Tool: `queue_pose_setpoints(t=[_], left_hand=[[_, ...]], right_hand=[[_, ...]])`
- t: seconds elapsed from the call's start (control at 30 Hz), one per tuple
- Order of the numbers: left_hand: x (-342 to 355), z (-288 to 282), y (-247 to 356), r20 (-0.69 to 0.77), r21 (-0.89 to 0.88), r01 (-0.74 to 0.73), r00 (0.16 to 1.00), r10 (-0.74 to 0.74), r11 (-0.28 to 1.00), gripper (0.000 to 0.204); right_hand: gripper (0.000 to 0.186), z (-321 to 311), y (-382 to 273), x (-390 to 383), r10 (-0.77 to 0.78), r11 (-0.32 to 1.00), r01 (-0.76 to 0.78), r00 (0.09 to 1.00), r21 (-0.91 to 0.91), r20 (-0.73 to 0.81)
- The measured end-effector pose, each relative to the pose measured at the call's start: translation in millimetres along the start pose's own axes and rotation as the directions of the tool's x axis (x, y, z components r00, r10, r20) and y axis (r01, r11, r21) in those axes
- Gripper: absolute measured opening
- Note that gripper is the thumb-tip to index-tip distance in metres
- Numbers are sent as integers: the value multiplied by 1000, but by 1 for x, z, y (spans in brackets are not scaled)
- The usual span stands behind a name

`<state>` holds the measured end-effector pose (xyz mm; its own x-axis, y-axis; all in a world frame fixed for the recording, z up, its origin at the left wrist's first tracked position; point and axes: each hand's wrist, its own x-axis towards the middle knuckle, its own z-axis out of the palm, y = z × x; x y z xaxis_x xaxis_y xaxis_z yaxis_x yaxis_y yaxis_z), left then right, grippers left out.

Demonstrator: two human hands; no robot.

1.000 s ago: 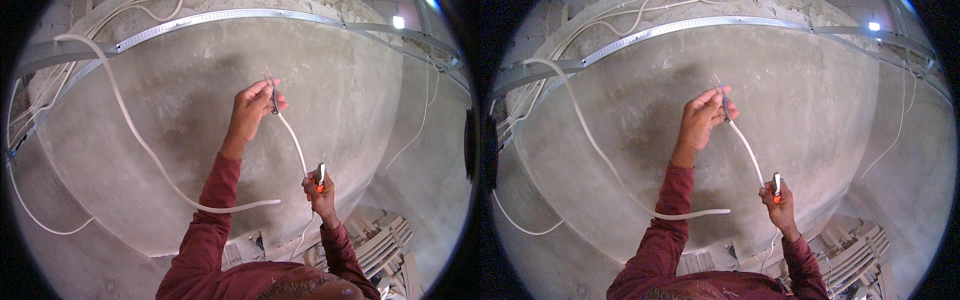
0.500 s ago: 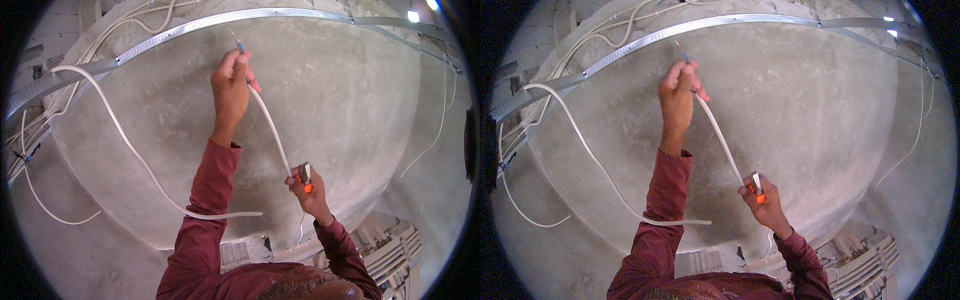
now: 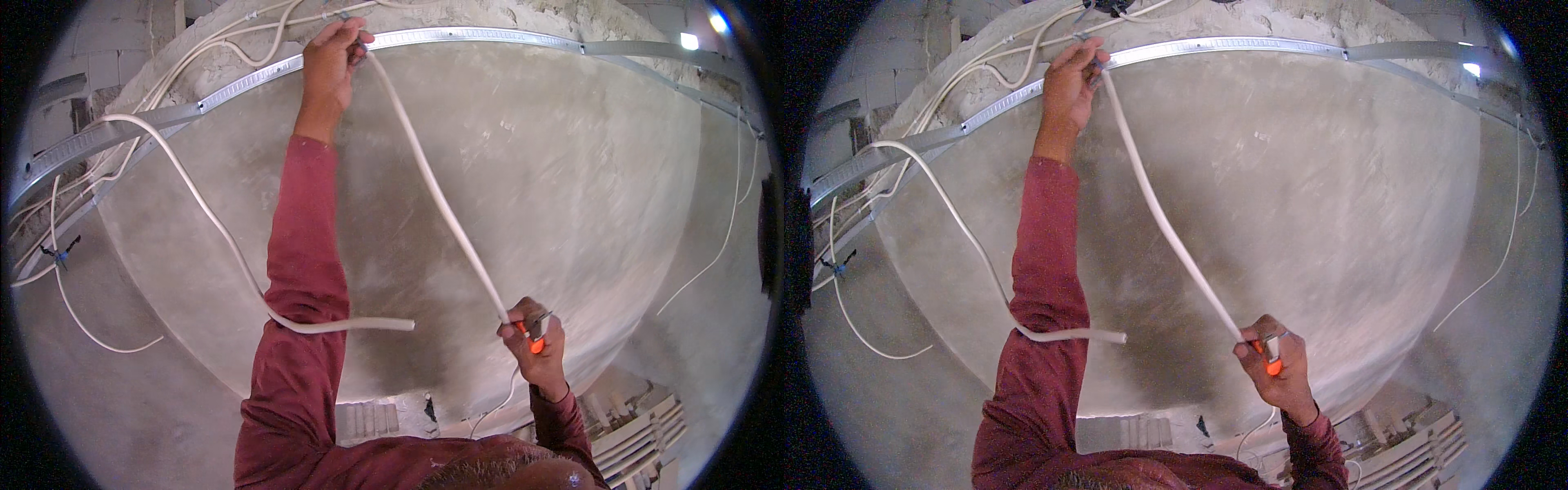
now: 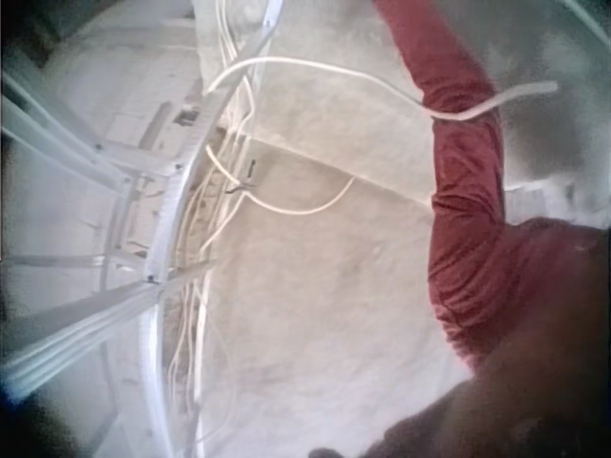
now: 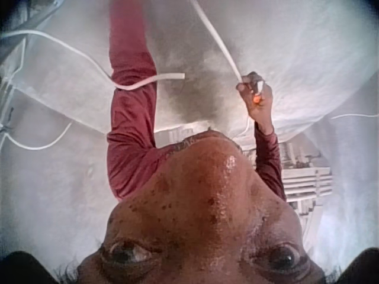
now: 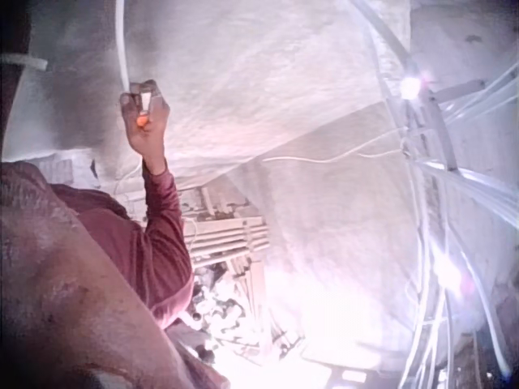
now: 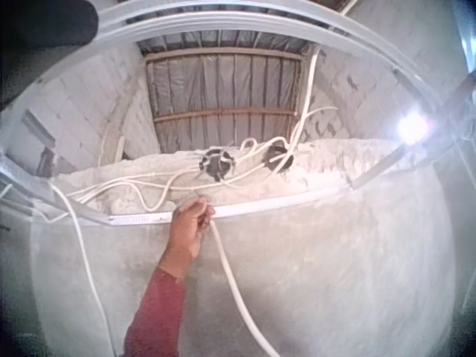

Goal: The person uses pliers to strip insulation from electrical wires and kemudian works on connecting them into a ceiling-mounted junction box while standing on a scaffold.

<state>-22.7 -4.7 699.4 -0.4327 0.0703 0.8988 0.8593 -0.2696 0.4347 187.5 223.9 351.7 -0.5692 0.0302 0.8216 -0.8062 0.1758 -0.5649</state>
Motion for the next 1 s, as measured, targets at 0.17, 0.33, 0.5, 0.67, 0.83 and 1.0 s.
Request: queue_pose_setpoints(t=[0.17,0.33,0.5,0.67,0.83,1.0], left_hand=[[28,24,-23,-2,-79,46,999,-46,996,29],[53,16,-43,43,-250,-43,998,55,967,32],[61,9,-46,35,-329,-152,984,173,932,40],[47,16,-46,51,-292,-118,989,139,949,47],[-13,46,-27,-19,405,-182,978,207,896,54],[-96,86,-24,513,783,-588,428,744,-202,43]], right_hand=[[18,-11,-32,24,-26,995,47,970,83,-240],[18,-27,-59,68,-66,996,86,926,36,-373],[19,-52,-67,99,-38,997,12,926,-72,-377],[17,-63,-60,105,-27,997,-2,920,-73,-390],[16,-52,-47,116,14,999,-24,942,-28,-336],[12,-68,-33,111,23,999,-27,970,-16,-242]])
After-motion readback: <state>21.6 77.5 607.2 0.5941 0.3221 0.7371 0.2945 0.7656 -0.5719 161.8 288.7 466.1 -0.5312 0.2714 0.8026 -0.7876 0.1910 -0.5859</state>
